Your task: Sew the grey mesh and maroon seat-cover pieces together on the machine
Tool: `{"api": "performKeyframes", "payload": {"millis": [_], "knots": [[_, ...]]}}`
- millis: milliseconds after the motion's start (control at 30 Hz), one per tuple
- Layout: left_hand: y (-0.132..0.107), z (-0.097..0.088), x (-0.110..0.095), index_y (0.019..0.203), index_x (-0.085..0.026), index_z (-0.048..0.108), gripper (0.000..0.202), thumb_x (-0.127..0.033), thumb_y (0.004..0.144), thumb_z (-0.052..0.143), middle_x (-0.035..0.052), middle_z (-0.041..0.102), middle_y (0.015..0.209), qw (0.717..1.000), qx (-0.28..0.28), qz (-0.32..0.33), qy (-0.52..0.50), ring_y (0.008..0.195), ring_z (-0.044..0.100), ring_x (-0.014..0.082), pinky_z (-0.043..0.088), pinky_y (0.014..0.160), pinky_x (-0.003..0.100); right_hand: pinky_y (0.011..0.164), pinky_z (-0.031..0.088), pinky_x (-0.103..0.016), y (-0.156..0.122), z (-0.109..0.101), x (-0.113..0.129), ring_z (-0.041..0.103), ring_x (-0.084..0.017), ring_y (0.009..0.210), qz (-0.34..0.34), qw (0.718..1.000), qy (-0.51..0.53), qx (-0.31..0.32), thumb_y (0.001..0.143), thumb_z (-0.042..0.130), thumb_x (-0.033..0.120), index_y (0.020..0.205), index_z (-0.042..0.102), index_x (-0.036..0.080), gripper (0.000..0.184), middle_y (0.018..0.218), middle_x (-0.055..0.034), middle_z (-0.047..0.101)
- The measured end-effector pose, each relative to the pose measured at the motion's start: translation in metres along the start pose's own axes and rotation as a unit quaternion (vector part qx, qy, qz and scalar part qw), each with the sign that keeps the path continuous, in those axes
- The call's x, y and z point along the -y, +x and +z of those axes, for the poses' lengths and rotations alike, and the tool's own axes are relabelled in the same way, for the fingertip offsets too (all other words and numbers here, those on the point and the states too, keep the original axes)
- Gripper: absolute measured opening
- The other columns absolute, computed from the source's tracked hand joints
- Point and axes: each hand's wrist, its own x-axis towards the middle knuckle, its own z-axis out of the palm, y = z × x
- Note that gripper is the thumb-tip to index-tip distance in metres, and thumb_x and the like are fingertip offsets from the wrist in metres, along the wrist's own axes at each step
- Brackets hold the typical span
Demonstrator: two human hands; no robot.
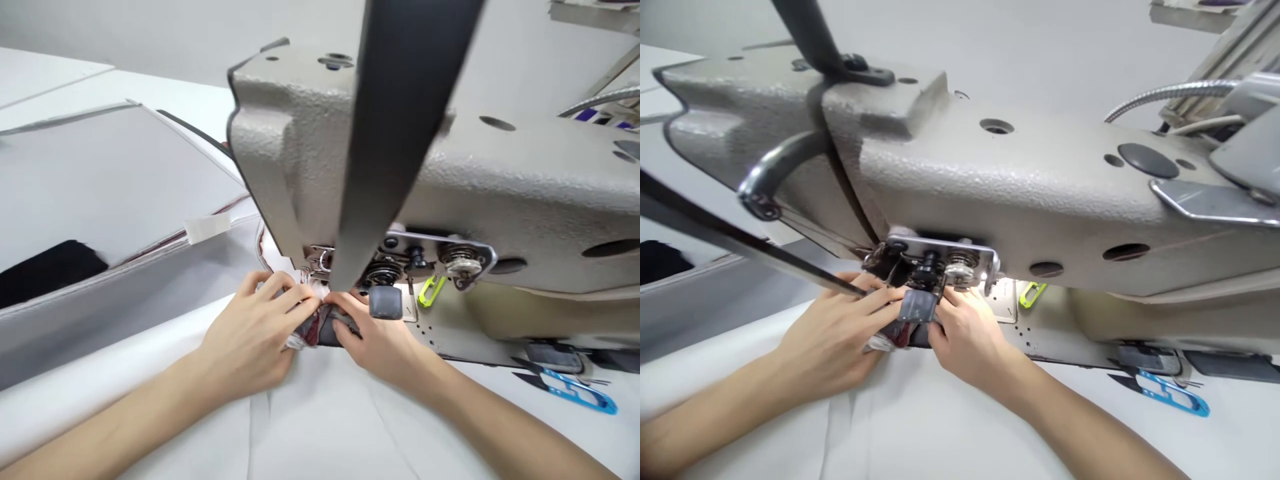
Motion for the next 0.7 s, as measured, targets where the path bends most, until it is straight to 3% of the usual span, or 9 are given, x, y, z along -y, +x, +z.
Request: {"api": "performKeyframes", "payload": {"millis": [167, 267, 400, 500, 700], "knots": [[0.003, 0.0, 0.003, 0.106, -0.018, 0.062, 0.046, -0.009, 0.062, 0.051, 0.0048, 0.067, 0.096, 1.0, -0.004, 0.005, 0.004, 0.092, 0.052, 0.0255, 0.036, 0.082, 0.043, 0.09, 0.052, -0.035, -0.001, 0.0, -0.005, 0.069, -0.022, 0.097, -0.003, 1.0, 0.027, 0.004, 0.09, 0.05, 0.013, 0.12, 0.069, 0.018, 0.035, 0.109, -0.0076, 0.073], [0.009, 0.001, 0.011, 0.098, -0.021, 0.063, 0.039, -0.007, 0.063, 0.051, 0.004, 0.067, 0.091, 0.999, -0.023, 0.026, 0.02, 0.091, 0.053, 0.0251, 0.036, 0.082, 0.042, 0.089, 0.053, -0.035, -0.002, 0.003, -0.006, 0.07, -0.021, 0.093, -0.003, 1.0, 0.015, -0.003, 0.092, 0.05, 0.014, 0.118, 0.07, 0.019, 0.033, 0.105, -0.0074, 0.074], [0.017, 0.001, 0.022, 0.089, -0.02, 0.063, 0.03, -0.003, 0.071, 0.047, 0.0025, 0.064, 0.078, 0.995, -0.062, 0.066, 0.033, 0.084, 0.052, 0.0228, 0.037, 0.08, 0.038, 0.089, 0.052, -0.037, -0.003, -0.001, -0.002, 0.069, -0.022, 0.091, -0.014, 0.999, -0.03, -0.012, 0.092, 0.048, 0.011, 0.099, 0.073, 0.021, 0.028, 0.097, -0.0074, 0.074], [0.02, 0.0, 0.032, 0.097, -0.02, 0.064, 0.034, -0.001, 0.078, 0.044, 0.001, 0.063, 0.075, 0.99, -0.076, 0.111, 0.044, 0.078, 0.051, 0.0203, 0.038, 0.075, 0.035, 0.084, 0.05, -0.037, -0.002, -0.005, 0.004, 0.067, -0.023, 0.09, -0.012, 0.998, -0.062, 0.012, 0.09, 0.046, 0.008, 0.089, 0.07, 0.019, 0.027, 0.097, -0.0093, 0.071], [0.019, 0.004, 0.053, 0.113, -0.018, 0.062, 0.04, -0.002, 0.082, 0.042, 0.0035, 0.07, 0.091, 0.972, -0.079, 0.205, 0.08, 0.082, 0.058, 0.0198, 0.041, 0.075, 0.036, 0.068, 0.046, -0.03, 0.004, -0.001, 0.004, 0.059, -0.017, 0.068, 0.097, 0.995, -0.011, 0.004, 0.088, 0.051, 0.016, 0.089, 0.064, 0.018, 0.014, 0.08, -0.0051, 0.068]]}}
